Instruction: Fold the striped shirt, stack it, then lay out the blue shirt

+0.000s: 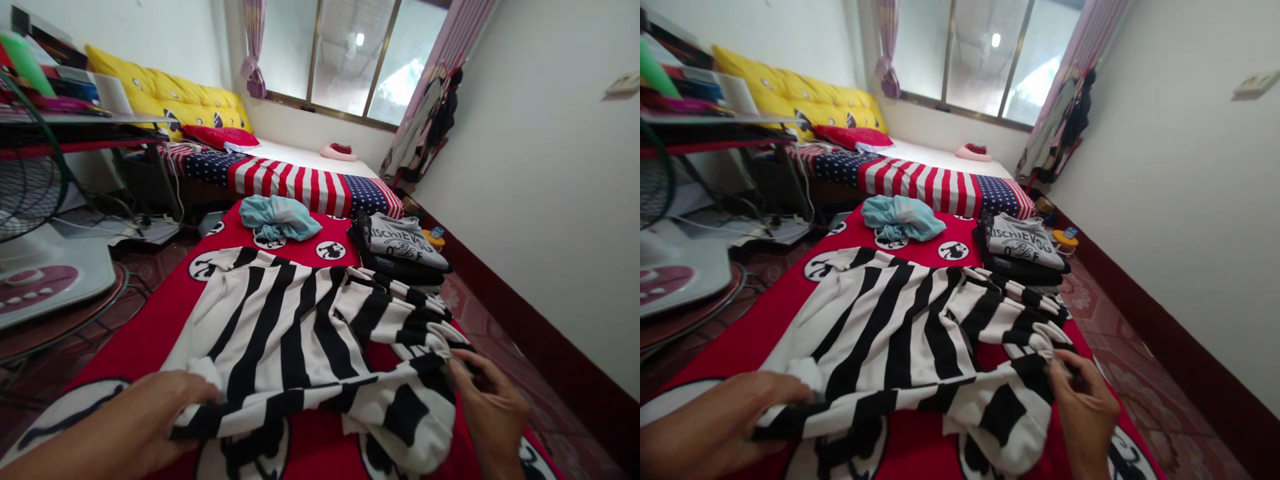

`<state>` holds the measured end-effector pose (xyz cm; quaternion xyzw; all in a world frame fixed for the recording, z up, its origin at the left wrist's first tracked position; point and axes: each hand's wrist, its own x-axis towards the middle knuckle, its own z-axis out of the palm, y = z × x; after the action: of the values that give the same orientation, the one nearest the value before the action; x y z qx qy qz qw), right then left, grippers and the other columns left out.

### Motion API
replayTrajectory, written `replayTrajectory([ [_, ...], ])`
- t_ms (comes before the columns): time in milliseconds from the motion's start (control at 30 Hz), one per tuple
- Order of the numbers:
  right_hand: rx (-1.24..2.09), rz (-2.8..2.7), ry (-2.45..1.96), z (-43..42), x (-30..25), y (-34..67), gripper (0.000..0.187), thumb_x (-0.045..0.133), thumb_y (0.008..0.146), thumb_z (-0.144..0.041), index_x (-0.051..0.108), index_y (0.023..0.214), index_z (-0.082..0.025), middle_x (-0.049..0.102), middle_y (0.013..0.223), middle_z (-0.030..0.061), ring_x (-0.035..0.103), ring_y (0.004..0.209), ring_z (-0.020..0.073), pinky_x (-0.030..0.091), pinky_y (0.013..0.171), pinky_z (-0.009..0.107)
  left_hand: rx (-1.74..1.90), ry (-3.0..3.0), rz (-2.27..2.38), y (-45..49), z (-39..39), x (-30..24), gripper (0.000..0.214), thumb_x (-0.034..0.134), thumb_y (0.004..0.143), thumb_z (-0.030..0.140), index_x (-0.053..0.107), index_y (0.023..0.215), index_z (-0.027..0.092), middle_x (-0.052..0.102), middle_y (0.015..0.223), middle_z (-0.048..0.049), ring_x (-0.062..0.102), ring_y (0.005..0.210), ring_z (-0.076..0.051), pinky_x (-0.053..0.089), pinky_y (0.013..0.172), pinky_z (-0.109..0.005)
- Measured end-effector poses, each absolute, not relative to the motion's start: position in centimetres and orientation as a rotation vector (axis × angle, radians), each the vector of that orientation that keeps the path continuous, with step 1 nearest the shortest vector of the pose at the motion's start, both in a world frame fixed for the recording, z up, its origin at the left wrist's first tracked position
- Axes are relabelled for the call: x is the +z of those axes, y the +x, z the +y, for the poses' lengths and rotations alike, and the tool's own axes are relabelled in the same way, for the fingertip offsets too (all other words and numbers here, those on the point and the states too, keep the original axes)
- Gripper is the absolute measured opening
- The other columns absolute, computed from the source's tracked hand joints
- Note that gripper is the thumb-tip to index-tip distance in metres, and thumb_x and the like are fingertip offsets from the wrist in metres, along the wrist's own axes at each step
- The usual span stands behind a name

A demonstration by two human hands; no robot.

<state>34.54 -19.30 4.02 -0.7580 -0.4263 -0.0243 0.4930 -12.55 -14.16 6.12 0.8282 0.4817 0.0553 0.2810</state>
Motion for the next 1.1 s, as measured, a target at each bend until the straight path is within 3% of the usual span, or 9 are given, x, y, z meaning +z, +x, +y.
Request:
replayTrajectory([
  [67, -0.234, -1.164, -1.948, -19.6, 3.8, 36.0, 0.036, 0.060, 0.075, -0.049, 0.073, 0.085, -0.018, 0.065, 0.080, 0.0076, 0.060, 0.070, 0.0230, 0.049, 0.065, 0.035, 0.148, 2.325, 1.262, -11.5, -13.6, 6.5, 0.018, 0.057, 0.074, 0.023, 0.071, 0.083, 0.030, 0.069, 0.095, -0.0030, 0.066, 0.085, -0.023, 0.051, 0.072, -0.029],
  [200, -0.434, -1.470, -1.968, -16.8, 3.5, 35.7, 0.040, 0.048, 0.080, -0.051, 0.073, 0.079, -0.020, 0.059, 0.110, 0.0143, 0.056, 0.105, 0.0330, 0.046, 0.089, 0.048, 0.472, 2.512, 1.327, -9.9, -11.9, 5.3, 0.027, 0.060, 0.068, 0.014, 0.071, 0.090, 0.026, 0.052, 0.138, -0.0058, 0.051, 0.123, -0.029, 0.041, 0.104, -0.042],
  [267, -0.284, -1.539, -1.897, -14.3, 4.0, 34.0, 0.033, 0.049, 0.082, -0.043, 0.071, 0.093, -0.021, 0.059, 0.117, 0.0119, 0.058, 0.106, 0.0287, 0.048, 0.089, 0.043, 0.474, 2.515, 1.282, -9.2, -11.1, 4.0, 0.033, 0.061, 0.071, 0.017, 0.070, 0.102, 0.027, 0.054, 0.138, -0.0059, 0.052, 0.123, -0.028, 0.042, 0.105, -0.044],
  [400, 0.258, -1.763, -1.854, -9.1, 4.6, 30.0, 0.034, 0.056, 0.081, -0.033, 0.063, 0.111, -0.020, 0.065, 0.111, 0.0085, 0.065, 0.082, 0.0202, 0.052, 0.079, 0.036, 0.441, 2.561, 1.245, -7.8, -10.9, 1.8, 0.044, 0.064, 0.074, 0.025, 0.065, 0.118, 0.030, 0.060, 0.131, -0.0064, 0.055, 0.120, -0.030, 0.041, 0.105, -0.050],
  [533, 0.162, -1.992, -1.930, -6.2, 2.9, 27.0, 0.056, 0.067, 0.074, -0.027, 0.057, 0.127, -0.013, 0.059, 0.122, 0.0161, 0.058, 0.110, 0.0310, 0.045, 0.097, 0.044, 0.508, 2.579, 1.323, -7.3, -11.6, 0.9, 0.048, 0.065, 0.074, 0.026, 0.062, 0.122, 0.030, 0.058, 0.133, -0.0064, 0.055, 0.121, -0.028, 0.040, 0.106, -0.048],
  [633, 0.051, -1.996, -1.894, -6.4, 1.3, 26.7, 0.057, 0.062, 0.077, -0.022, 0.053, 0.133, -0.013, 0.054, 0.128, 0.0182, 0.051, 0.119, 0.0332, 0.041, 0.103, 0.047, 0.546, 2.547, 1.415, -8.6, -11.9, 0.3, 0.060, 0.068, 0.075, 0.036, 0.054, 0.133, 0.029, 0.055, 0.137, -0.0081, 0.054, 0.123, -0.028, 0.043, 0.105, -0.044],
  [800, 0.501, -2.059, -1.573, -11.3, 2.3, 28.4, 0.069, 0.062, 0.080, -0.034, 0.040, 0.144, -0.025, 0.037, 0.150, 0.0123, 0.035, 0.138, 0.0292, 0.030, 0.113, 0.048, 0.356, 2.596, 1.409, -13.9, -11.6, -1.4, 0.105, 0.083, 0.051, 0.046, 0.037, 0.145, 0.035, 0.036, 0.154, -0.0059, 0.034, 0.139, -0.036, 0.031, 0.112, -0.055],
  [933, 0.876, -2.345, -1.526, -15.8, 4.5, 27.8, 0.102, 0.077, 0.064, -0.034, 0.026, 0.151, -0.029, 0.011, 0.162, 0.0097, 0.014, 0.147, 0.0319, 0.021, 0.117, 0.049, 0.365, 2.649, 1.351, -16.8, -10.5, -2.0, 0.080, 0.073, 0.067, 0.048, 0.043, 0.141, 0.038, 0.032, 0.156, -0.0029, 0.022, 0.144, -0.036, 0.027, 0.113, -0.057],
  [1100, 0.711, -2.544, -1.764, -16.2, 4.5, 25.1, 0.106, 0.071, 0.051, -0.017, 0.031, 0.149, -0.026, 0.001, 0.162, 0.0110, 0.004, 0.147, 0.0351, 0.019, 0.115, 0.051, 0.425, 2.636, 1.313, -15.4, -8.4, -1.4, 0.055, 0.059, 0.074, 0.024, 0.057, 0.128, 0.031, 0.046, 0.148, -0.0036, 0.034, 0.140, -0.031, 0.023, 0.115, -0.055],
])
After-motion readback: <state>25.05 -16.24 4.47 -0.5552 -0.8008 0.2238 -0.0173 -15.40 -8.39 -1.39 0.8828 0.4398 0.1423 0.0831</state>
